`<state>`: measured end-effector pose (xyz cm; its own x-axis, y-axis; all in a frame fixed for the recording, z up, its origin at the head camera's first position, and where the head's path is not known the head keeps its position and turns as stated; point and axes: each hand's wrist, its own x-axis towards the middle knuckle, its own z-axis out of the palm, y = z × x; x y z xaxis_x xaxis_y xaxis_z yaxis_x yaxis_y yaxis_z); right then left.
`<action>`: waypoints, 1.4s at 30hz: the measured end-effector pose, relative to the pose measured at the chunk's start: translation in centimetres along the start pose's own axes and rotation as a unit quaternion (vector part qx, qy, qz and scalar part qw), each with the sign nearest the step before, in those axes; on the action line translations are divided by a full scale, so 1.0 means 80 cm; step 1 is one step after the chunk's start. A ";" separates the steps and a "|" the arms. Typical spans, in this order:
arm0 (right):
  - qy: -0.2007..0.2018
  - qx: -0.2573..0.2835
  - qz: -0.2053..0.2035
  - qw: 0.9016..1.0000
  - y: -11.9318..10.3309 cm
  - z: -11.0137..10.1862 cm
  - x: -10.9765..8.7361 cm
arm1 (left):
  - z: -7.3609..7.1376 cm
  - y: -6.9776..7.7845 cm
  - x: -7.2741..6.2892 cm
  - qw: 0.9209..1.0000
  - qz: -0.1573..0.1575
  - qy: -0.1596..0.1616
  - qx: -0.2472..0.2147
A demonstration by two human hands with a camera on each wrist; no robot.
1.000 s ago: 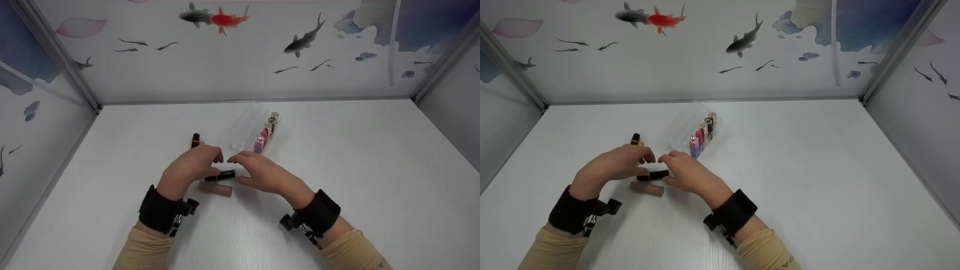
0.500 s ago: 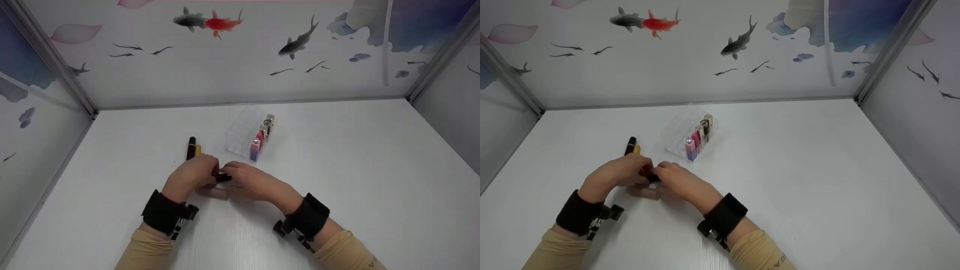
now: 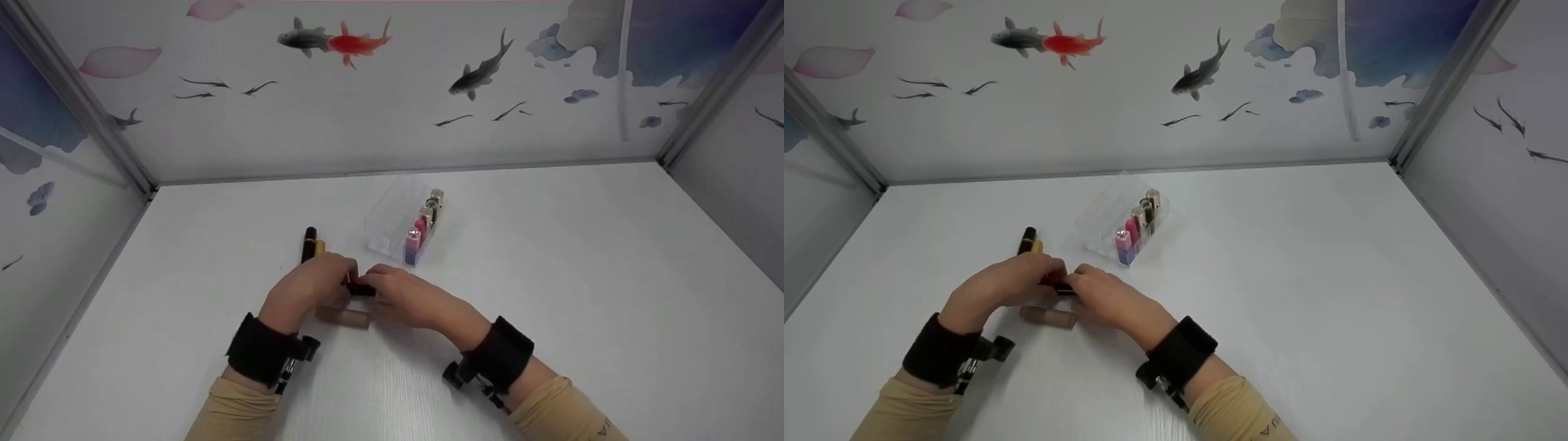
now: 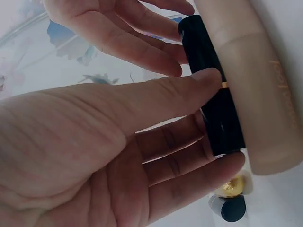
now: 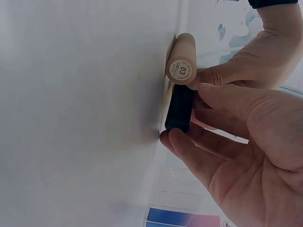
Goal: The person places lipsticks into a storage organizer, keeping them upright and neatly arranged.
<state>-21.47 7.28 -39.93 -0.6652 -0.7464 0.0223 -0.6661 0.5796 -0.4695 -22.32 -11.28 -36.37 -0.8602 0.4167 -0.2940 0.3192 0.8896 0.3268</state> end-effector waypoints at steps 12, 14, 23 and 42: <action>0.133 0.055 0.041 0.989 0.005 -0.018 0.001 | -0.016 0.003 -0.006 0.993 0.069 0.071 -0.059; 0.155 0.060 0.037 0.985 0.008 -0.024 -0.001 | -0.018 0.004 -0.006 0.990 0.076 0.086 -0.077; 0.223 0.111 0.035 0.968 0.021 -0.055 -0.013 | -0.022 0.009 -0.002 0.968 0.107 0.194 -0.114; 0.269 0.118 0.054 0.954 0.029 -0.081 -0.029 | -0.019 0.038 0.008 0.900 0.172 0.346 -0.204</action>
<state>-23.64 12.48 -35.39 -0.8448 -0.3742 0.3825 -0.5317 0.5065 -0.6788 -22.53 -8.57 -34.23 -0.8249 0.3135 0.4705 0.5632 0.5286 0.6352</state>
